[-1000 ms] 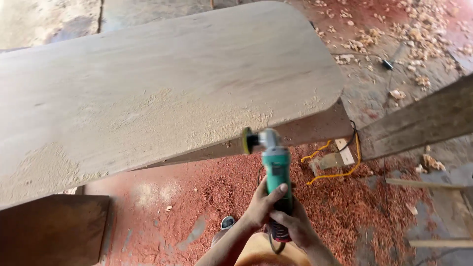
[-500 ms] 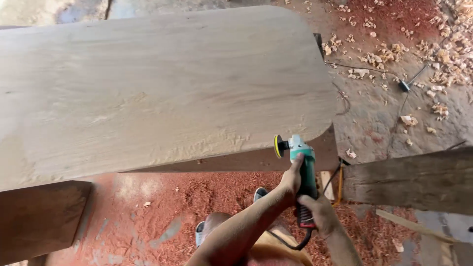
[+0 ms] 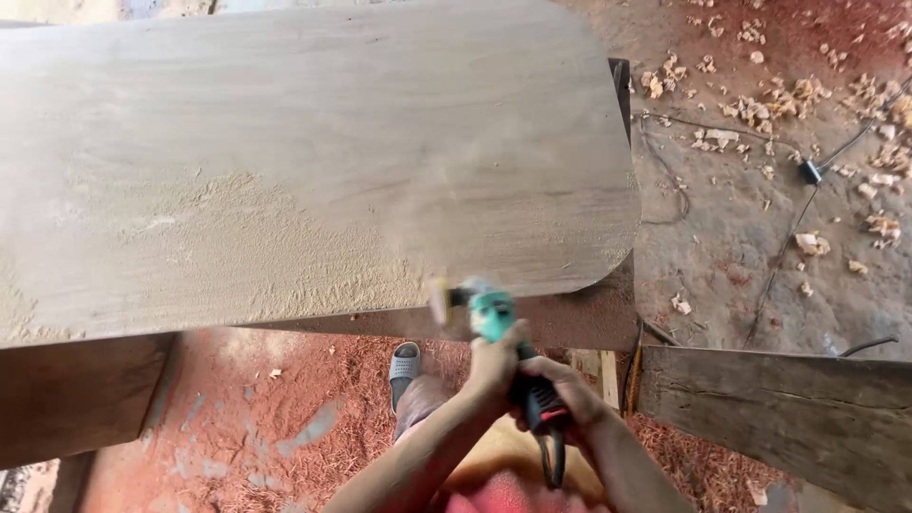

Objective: Sanding the edges and surface of a wooden tabletop using a power sander.

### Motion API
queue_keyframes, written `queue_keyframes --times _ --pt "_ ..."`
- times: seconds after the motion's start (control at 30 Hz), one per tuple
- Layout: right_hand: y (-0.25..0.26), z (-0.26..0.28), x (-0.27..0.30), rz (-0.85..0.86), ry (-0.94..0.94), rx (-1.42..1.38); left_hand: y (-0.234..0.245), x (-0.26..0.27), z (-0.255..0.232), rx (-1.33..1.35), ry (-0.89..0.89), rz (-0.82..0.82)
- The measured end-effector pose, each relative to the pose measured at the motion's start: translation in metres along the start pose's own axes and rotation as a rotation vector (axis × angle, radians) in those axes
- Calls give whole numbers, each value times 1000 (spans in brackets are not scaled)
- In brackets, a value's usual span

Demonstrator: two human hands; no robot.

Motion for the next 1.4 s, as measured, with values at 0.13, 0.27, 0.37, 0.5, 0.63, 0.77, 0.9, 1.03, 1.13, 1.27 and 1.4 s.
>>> queue_keyframes --times 0.13,0.27,0.37,0.5,0.63,0.77,0.9,1.03,1.13,1.27,1.4 --pt "-26 -18 -8 223 -217 68 27 -4 -4 122 -154 -131" --pt "31 -3 -3 51 -43 7 -53 -10 -7 -97 13 283" --pt "79 21 16 -105 152 -21 -133 -63 34 -541 -104 608" --pt "118 31 38 -198 292 -38 -162 -40 42 -434 -111 641" --pt "133 18 44 -142 192 -4 -125 -3 34 -228 -22 286" --pt "149 -12 34 -5 -9 -77 -105 15 34 -206 34 73" --pt "125 37 16 -6 104 -56 -130 -37 19 -284 54 104" --pt "110 120 -4 -8 404 -19 -194 -133 2 -317 -33 290" --pt "106 147 -31 61 430 -147 -212 -163 -17 -460 -12 322" --pt "130 155 -42 154 410 -147 -194 -127 -45 -419 59 244" --pt "75 128 11 29 321 211 -158 -79 -32 -244 -148 248"
Point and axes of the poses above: each hand's wrist, its own x-axis away from the middle knuckle, its own y-axis out of the back of the hand, z = x × y, the point moved 10 cm from there along -x, towards the middle knuckle, and after that the axes turned 7 degrees about z, right-handed, at the moved point
